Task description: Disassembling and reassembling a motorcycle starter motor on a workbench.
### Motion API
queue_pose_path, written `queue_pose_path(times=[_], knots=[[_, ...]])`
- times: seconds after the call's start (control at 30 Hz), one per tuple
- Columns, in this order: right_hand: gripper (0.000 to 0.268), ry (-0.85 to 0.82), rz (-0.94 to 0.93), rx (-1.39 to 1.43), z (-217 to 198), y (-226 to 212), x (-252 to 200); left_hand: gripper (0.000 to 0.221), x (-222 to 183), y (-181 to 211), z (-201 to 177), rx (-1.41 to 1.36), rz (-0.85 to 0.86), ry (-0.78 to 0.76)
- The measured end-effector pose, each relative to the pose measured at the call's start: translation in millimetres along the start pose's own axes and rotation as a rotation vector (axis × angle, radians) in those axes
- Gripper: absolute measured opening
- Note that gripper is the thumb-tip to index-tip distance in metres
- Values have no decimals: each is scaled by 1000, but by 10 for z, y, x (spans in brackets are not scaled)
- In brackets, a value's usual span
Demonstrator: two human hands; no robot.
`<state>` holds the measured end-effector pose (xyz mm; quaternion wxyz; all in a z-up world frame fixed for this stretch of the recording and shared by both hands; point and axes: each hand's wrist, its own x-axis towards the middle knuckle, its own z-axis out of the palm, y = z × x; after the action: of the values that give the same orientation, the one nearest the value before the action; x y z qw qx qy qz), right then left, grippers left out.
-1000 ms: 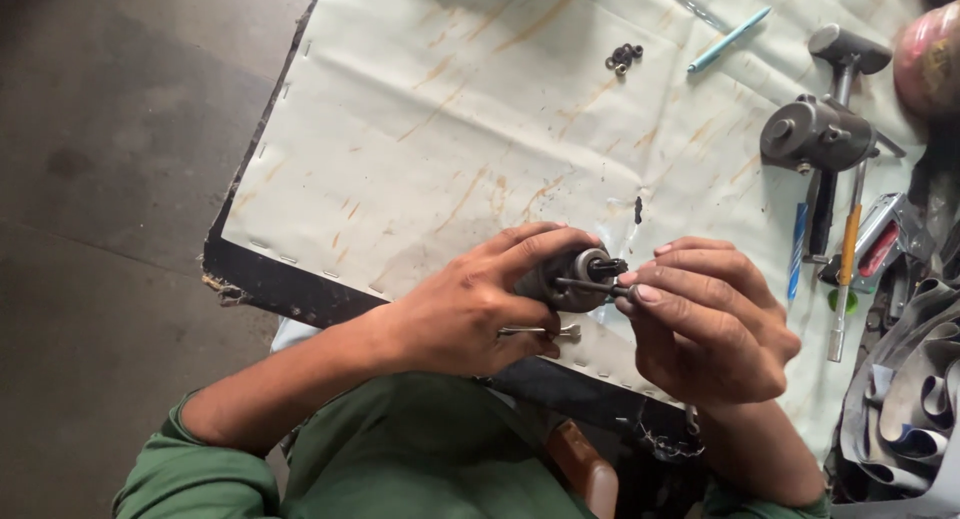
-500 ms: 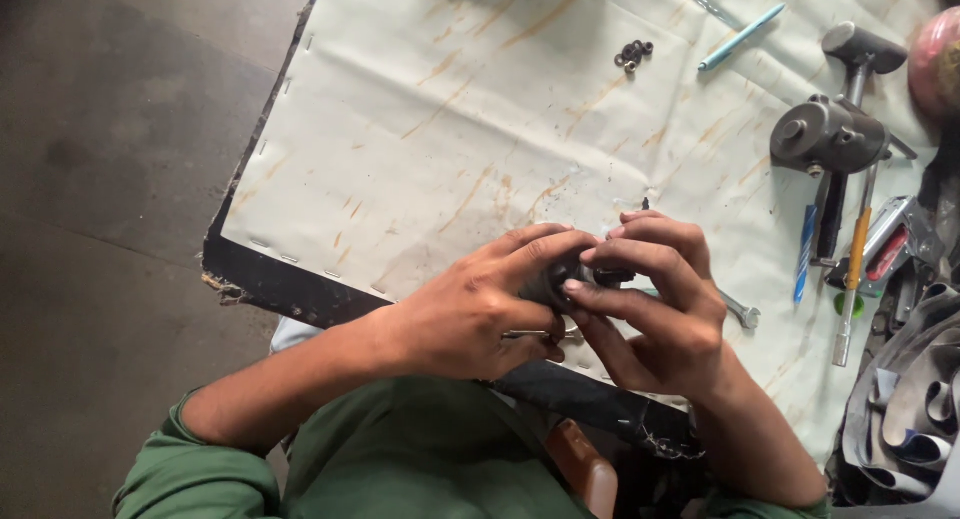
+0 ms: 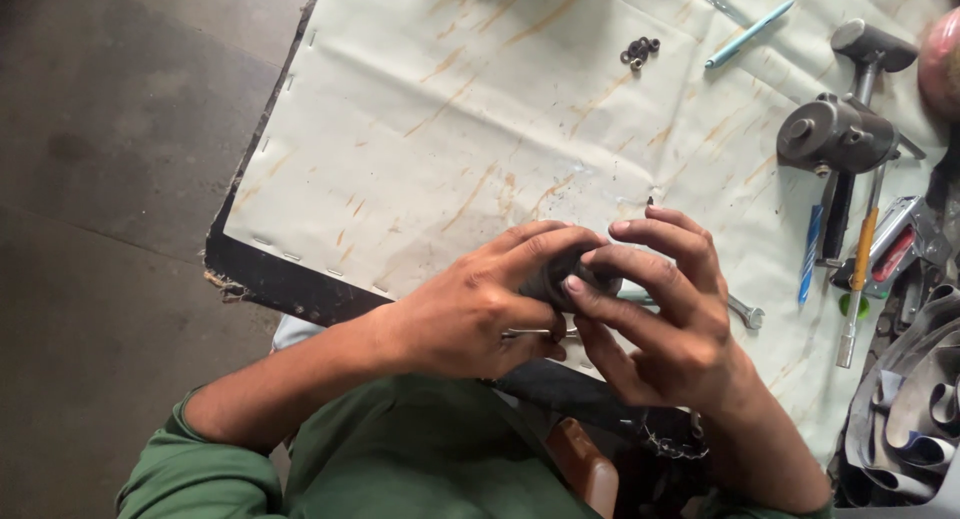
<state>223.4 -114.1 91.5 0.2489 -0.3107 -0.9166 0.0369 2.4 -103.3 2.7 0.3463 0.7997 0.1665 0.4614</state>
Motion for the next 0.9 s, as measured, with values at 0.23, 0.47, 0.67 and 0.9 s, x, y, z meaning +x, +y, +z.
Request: queue_pose_path(times=[0.23, 0.47, 0.67, 0.9], knots=[[36, 42, -46, -85, 52, -33, -20, 16, -11, -4, 35, 37, 2, 13], [38, 27, -45, -19, 23, -10, -17, 19, -18, 37, 55, 82, -14, -9], [47, 113, 25, 89, -179, -216, -147, 16, -4, 67, 56, 35, -93, -25], [36, 156, 250, 177, 242, -394, -613, 17, 16, 79, -18, -46, -99, -66]])
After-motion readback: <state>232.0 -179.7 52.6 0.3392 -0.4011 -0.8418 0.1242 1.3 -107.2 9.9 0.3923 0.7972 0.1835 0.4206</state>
